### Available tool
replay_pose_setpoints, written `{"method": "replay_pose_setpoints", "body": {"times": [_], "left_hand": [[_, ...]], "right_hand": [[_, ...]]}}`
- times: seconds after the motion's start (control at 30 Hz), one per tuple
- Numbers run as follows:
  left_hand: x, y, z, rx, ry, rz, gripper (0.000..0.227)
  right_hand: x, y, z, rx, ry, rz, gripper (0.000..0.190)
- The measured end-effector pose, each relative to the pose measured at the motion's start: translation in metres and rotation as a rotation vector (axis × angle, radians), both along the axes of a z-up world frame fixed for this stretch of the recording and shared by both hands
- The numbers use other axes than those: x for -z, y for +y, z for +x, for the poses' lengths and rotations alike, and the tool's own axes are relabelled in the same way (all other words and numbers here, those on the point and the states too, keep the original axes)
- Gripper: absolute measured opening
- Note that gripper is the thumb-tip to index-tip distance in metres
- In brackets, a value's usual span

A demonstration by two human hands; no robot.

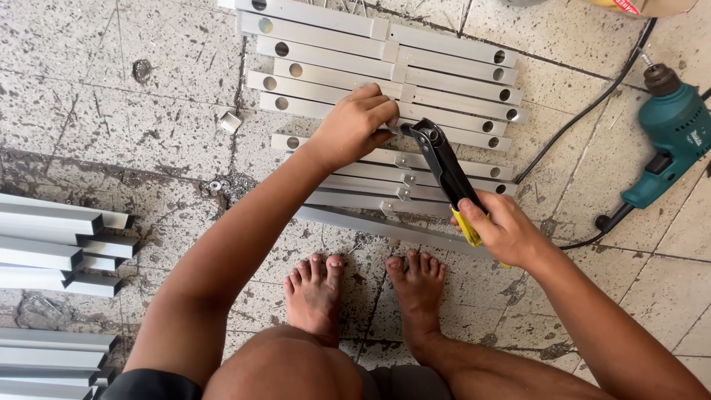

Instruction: The person sits on the floor and uses a manual rivet gun to fasten metal brackets onto a series of parallel aluminum bars. They repeatedly pick up rivets, insert them into the holes, and squeeze the tool to secure the connections.

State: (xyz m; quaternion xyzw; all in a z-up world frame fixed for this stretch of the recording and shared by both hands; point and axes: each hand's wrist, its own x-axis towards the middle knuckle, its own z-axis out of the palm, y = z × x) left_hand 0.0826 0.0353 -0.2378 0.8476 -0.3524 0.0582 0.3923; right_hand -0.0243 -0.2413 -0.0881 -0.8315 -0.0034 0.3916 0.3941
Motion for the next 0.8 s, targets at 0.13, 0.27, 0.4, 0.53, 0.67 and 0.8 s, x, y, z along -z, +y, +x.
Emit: {"method": "replay_pose_setpoints", "body": {"times": [0.13, 0.27, 0.4, 0.53, 0.67, 0.8], "left_hand": [[-0.003, -0.001, -0.001, 0.004, 0.003, -0.009, 0.038], [-0.007, 0.0, -0.001, 0.027, -0.011, -0.024, 0.037], [-0.015, 0.0, -0.003, 0.026, -0.028, -0.014, 0.042], [-0.021, 0.001, -0.005, 0.033, -0.017, -0.017, 0.048], [-0.047, -0.002, -0.003, 0.041, 0.06, 0.011, 0.074], [-0.085, -0.018, 0.017, 0.158, 0.127, 0.063, 0.108]], "right_hand": [[-0.016, 0.008, 0.02, -0.042, 0.03, -0.059, 0.054], [-0.045, 0.032, 0.042, -0.159, 0.118, -0.247, 0.048], [-0.053, 0.042, 0.05, -0.172, 0.118, -0.359, 0.04], [-0.056, 0.052, 0.057, -0.191, 0.117, -0.443, 0.039], [-0.038, 0.057, 0.063, -0.157, 0.235, -0.607, 0.028], [-0.025, 0.054, 0.068, -0.112, 0.349, -0.712, 0.029]]}}
